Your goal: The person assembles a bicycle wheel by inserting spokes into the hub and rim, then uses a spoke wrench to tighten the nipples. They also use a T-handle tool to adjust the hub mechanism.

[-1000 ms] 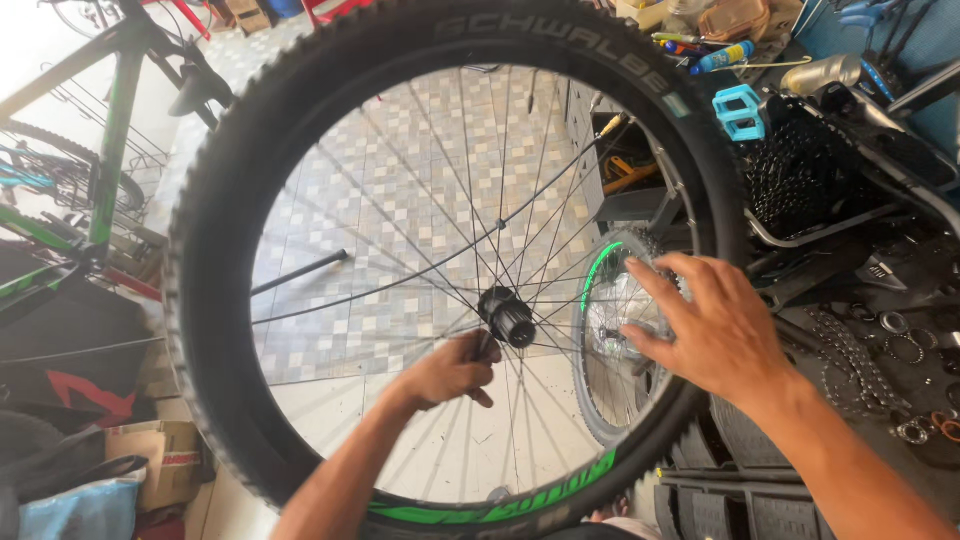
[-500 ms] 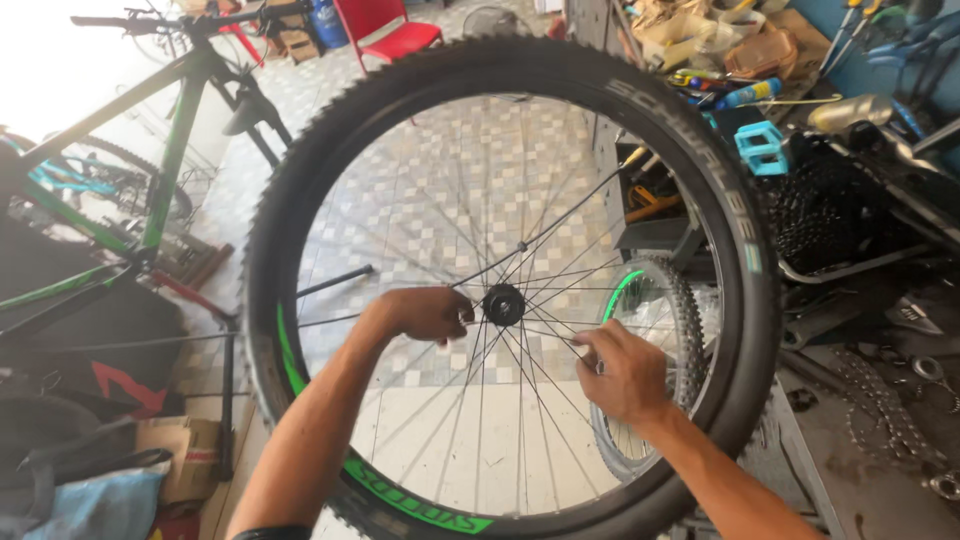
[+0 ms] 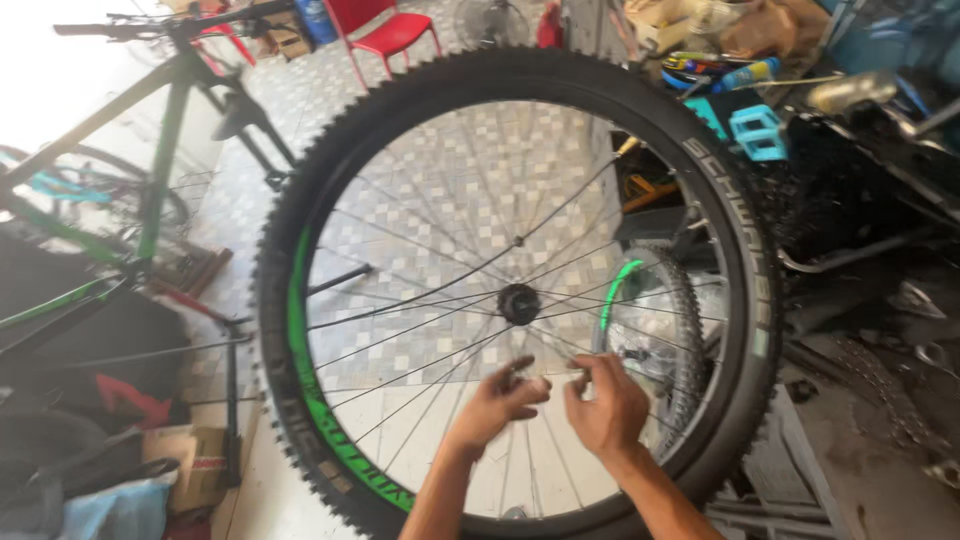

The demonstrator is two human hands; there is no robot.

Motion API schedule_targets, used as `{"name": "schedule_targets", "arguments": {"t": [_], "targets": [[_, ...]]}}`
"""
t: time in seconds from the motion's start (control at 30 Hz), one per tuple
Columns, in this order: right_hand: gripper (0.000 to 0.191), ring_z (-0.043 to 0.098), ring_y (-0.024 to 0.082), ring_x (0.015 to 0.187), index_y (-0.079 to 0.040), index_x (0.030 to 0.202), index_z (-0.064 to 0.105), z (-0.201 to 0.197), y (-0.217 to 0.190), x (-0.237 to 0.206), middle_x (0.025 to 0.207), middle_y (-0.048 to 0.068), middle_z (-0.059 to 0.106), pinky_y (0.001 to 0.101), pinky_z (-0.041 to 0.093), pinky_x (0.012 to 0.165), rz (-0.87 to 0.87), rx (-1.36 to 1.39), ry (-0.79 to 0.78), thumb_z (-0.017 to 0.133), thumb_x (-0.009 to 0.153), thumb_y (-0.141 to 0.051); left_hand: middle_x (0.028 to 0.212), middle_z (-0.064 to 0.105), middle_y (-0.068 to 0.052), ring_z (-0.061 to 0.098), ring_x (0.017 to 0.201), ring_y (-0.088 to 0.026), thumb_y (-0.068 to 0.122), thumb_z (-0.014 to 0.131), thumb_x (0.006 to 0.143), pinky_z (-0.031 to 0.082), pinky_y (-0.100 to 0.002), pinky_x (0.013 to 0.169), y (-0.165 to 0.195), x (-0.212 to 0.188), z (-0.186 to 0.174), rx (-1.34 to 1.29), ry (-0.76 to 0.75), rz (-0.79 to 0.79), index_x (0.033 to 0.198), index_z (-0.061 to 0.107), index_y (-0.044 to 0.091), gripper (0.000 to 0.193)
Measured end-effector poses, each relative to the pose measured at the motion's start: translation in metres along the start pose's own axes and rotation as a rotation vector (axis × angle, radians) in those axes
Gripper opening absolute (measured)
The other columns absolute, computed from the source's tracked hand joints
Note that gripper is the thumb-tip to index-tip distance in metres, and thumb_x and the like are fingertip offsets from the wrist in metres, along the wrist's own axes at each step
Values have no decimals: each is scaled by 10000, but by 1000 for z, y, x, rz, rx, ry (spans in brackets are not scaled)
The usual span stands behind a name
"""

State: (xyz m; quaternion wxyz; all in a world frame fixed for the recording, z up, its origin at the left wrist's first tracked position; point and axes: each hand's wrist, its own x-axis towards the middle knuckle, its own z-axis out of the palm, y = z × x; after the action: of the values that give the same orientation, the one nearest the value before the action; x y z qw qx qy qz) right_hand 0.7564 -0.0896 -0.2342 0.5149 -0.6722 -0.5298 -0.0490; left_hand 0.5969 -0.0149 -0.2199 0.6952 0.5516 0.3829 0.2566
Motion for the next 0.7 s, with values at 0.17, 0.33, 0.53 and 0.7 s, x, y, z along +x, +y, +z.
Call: {"name": "schedule_targets", "arguments": {"t": [0.17,0.33,0.53,0.7], "targets": [[266,676,290,769,-121,987,647,-25,9,-5,880,55,669,420,572,754,-86,90,39,766,758,-56,824,595,-35,581,761,-164,174,644,920,495,-331,678,-13,36,12,-596,-222,15,1240,537,-52,407],[398,628,368,946,-59,1106,673,-98,38,2,982,151,646,467,516,817,-126,92,-410,857,765,-152,649,349,40,287,518,-78,91,613,867,241,-248,460,-40,49,38,-715,-210,-67,1280,570,3,424],[109,698,200,794,-81,978,713,-222,171,45,902,50,727,347,561,743,161,-19,241,752,940,-176,641,351,41,277,490,-59,56,630,868,219,-247,420,-61,75,44,-666,-129,-107,1245,552,6,388],[221,743,340,938,-178,1034,793,-313,273,39,997,113,782,453,579,826,826,-617,164,762,894,-346,621,336,46,275,473,-66,68,653,839,222,-250,404,-57,83,53,-691,-162,-28,1249,559,16,424]]}}
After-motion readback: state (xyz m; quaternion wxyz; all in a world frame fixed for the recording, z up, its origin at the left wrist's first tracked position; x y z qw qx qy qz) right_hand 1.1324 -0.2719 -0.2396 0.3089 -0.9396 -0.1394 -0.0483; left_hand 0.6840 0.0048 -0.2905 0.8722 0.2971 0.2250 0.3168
